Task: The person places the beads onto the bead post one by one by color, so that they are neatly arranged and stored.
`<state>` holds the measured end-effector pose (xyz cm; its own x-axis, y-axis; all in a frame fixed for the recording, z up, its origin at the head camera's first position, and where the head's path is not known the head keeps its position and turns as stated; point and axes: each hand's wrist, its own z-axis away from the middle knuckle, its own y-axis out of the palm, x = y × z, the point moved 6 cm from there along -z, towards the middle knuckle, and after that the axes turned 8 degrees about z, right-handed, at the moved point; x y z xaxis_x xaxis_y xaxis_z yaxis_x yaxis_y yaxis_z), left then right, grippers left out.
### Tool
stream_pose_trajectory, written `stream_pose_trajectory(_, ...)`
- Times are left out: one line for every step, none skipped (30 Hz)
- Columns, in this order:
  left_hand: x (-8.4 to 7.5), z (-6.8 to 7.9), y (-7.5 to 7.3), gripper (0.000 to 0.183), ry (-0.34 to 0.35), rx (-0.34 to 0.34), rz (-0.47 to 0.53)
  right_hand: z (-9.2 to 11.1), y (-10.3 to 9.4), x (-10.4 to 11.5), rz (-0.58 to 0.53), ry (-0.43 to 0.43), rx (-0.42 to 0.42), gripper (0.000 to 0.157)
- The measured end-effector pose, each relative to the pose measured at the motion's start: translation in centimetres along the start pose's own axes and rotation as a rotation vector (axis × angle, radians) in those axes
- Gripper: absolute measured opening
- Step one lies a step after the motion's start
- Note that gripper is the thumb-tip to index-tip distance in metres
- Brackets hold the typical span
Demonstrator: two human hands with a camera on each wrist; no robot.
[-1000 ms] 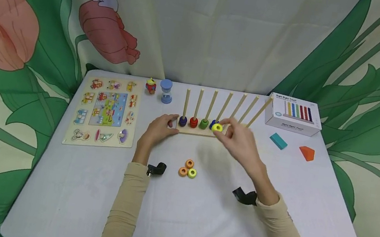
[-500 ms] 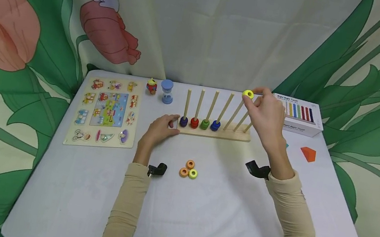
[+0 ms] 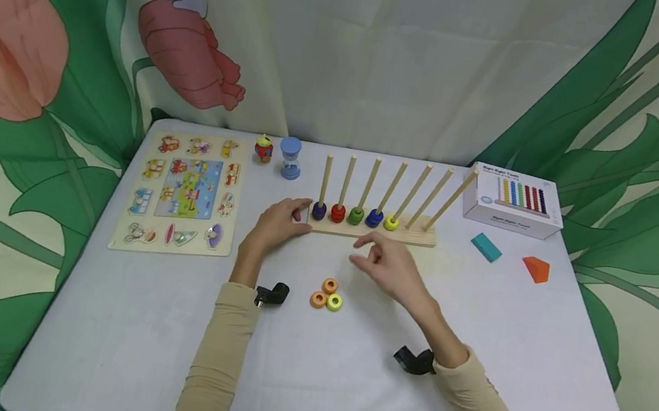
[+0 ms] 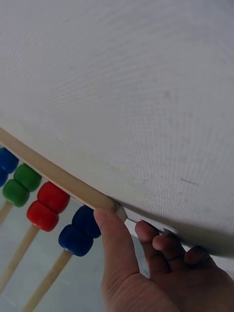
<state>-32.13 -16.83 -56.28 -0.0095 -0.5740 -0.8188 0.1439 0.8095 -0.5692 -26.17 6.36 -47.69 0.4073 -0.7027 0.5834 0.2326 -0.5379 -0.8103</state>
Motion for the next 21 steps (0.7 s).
stream_pose_trajectory(0.0,0.0,0.0,0.064,0.004,0.001,-0.002,0.4,1.5,-0.2,0.022,0.004,0.076,0.027)
stream_pose_trajectory(-0.1,0.0,0.1,0.064,0.005,0.004,-0.002,0.9,2.8,-0.4,0.043,0.006,0.141,0.028)
stream_pose_trajectory(-0.1,0.0,0.1,0.064,0.005,0.004,-0.003,1.3,3.9,-0.5,0.062,0.003,0.194,0.03)
stream_pose_trajectory(-0.1,0.0,0.1,0.064,0.003,0.005,-0.004,1.8,4.9,-0.6,0.074,0.006,0.231,0.032)
stream_pose_trajectory(-0.1,0.0,0.0,0.064,0.0,0.003,-0.003,2.1,5.7,-0.7,0.08,0.008,0.255,0.033)
stream_pose_trajectory(0.0,0.1,0.0,0.064,-0.004,0.004,-0.004,2.5,6.3,-0.7,0.088,0.013,0.267,0.034)
stream_pose_trajectory(0.0,0.1,0.0,0.064,-0.008,0.002,-0.006,2.7,6.8,-0.8,0.098,0.02,0.27,0.035)
stream_pose_trajectory(0.0,0.1,-0.1,0.064,-0.01,0.001,-0.007,2.9,7.1,-0.8,0.103,0.021,0.262,0.035)
stream_pose_trajectory(-0.1,0.1,-0.1,0.064,-0.011,0.0,-0.01,3.1,7.3,-0.8,0.106,0.021,0.252,0.036)
stream_pose_trajectory(-0.1,0.1,-0.1,0.064,-0.012,-0.001,-0.011,3.2,7.5,-0.8,0.112,0.023,0.24,0.035)
stream_pose_trajectory(-0.1,0.1,-0.2,0.063,-0.012,-0.002,-0.011,3.3,7.6,-0.8,0.12,0.024,0.231,0.034)
stream_pose_trajectory(-0.1,0.1,-0.1,0.063,-0.011,-0.001,-0.013,3.4,7.7,-0.7,0.129,0.027,0.225,0.033)
stream_pose_trajectory(-0.1,0.0,-0.1,0.063,-0.009,-0.004,-0.014,3.5,7.7,-0.7,0.135,0.031,0.225,0.033)
stream_pose_trajectory(-0.1,0.0,-0.1,0.063,-0.007,-0.003,-0.015,3.5,7.7,-0.6,0.137,0.032,0.225,0.032)
stream_pose_trajectory(-0.1,0.0,-0.1,0.063,-0.007,-0.003,-0.014,3.6,7.6,-0.5,0.149,0.035,0.226,0.031)
stream_pose_trajectory(-0.1,0.0,-0.1,0.063,-0.007,-0.003,-0.015,3.6,7.4,-0.4,0.161,0.04,0.224,0.031)
stream_pose_trajectory(-0.1,0.0,0.0,0.063,-0.006,-0.003,-0.015,3.6,7.0,-0.3,0.17,0.042,0.216,0.03)
stream_pose_trajectory(-0.1,0.0,0.0,0.063,-0.006,-0.002,-0.017,3.5,6.5,-0.2,0.175,0.041,0.201,0.03)
stream_pose_trajectory(-0.1,0.0,0.0,0.063,-0.005,-0.002,-0.017,3.3,5.7,0.0,0.176,0.041,0.178,0.03)
stream_pose_trajectory(-0.1,0.0,0.0,0.063,-0.004,-0.002,-0.018,3.1,4.7,0.2,0.174,0.039,0.147,0.03)
stream_pose_trajectory(-0.1,0.0,0.0,0.063,-0.004,-0.001,-0.017,2.8,3.6,0.4,0.167,0.036,0.11,0.03)
